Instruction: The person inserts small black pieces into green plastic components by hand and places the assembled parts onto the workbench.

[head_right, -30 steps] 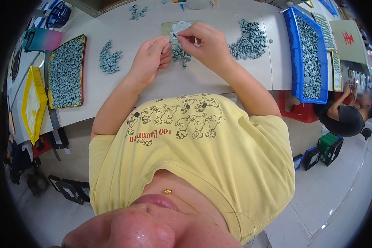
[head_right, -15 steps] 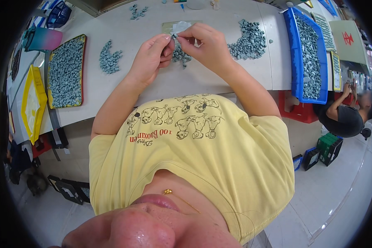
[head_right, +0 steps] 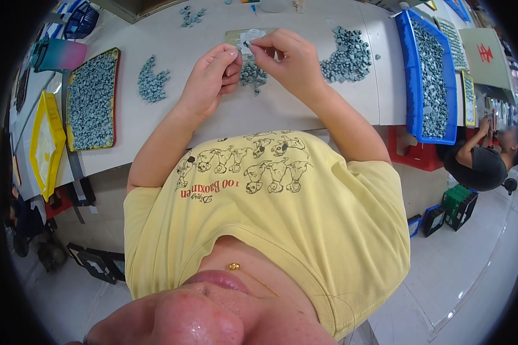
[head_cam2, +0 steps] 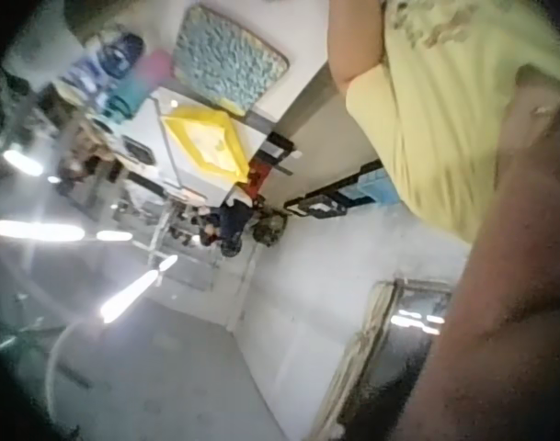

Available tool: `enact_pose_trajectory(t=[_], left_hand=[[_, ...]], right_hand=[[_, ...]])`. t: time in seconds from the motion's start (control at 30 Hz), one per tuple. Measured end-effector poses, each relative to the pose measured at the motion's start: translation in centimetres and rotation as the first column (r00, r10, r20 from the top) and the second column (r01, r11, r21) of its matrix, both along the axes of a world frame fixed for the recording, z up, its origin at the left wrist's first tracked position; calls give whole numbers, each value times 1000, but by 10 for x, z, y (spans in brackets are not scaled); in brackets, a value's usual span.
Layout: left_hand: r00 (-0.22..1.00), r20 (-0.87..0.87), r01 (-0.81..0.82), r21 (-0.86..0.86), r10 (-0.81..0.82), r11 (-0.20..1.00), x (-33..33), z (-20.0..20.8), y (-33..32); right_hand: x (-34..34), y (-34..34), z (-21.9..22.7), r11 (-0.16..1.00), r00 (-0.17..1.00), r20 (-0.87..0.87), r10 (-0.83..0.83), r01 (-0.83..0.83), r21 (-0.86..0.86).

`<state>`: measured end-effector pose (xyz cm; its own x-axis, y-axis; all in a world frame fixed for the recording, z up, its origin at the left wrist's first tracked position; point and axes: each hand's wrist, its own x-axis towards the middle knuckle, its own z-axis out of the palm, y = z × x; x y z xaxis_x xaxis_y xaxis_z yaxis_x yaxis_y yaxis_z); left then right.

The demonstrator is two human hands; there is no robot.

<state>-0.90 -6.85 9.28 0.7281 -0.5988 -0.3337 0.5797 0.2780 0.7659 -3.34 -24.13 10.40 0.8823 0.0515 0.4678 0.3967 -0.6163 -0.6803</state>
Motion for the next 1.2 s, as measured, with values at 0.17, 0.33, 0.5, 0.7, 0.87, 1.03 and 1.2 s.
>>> enact_pose_trajectory(t=[0.17, 0.33, 0.5, 0.7, 0.87, 1.03, 1.2], left_hand=[[1000, 9, -23, 11, 23, 1000, -1, 0, -1], [1000, 17, 9, -10, -8, 1000, 0, 0, -2], [999, 23, 50, -79, -48, 996, -1, 0, 0], [996, 0, 90, -190, -92, 978, 2, 3, 0], [990, -17, 128, -302, -140, 945, 4, 5, 3], [998, -8, 56, -259, -60, 964, 2, 6, 2], [1000, 3, 30, -259, -30, 965, 0, 7, 2]], right_hand=[[0, 0, 1, 1000, 1000, 0, -7, 7, -14], [0, 0, 2, 1000, 999, 45, 26, -26, -2], [-1, 2, 7, 999, 993, 105, 46, -46, 2], [-1, 3, 7, 997, 981, 179, 76, -78, 5], [-2, 6, 11, 996, 969, 229, 93, -95, -3], [-4, 9, 15, 993, 964, 246, 104, -113, 24], [-5, 9, 17, 993, 957, 272, 100, -112, 28]])
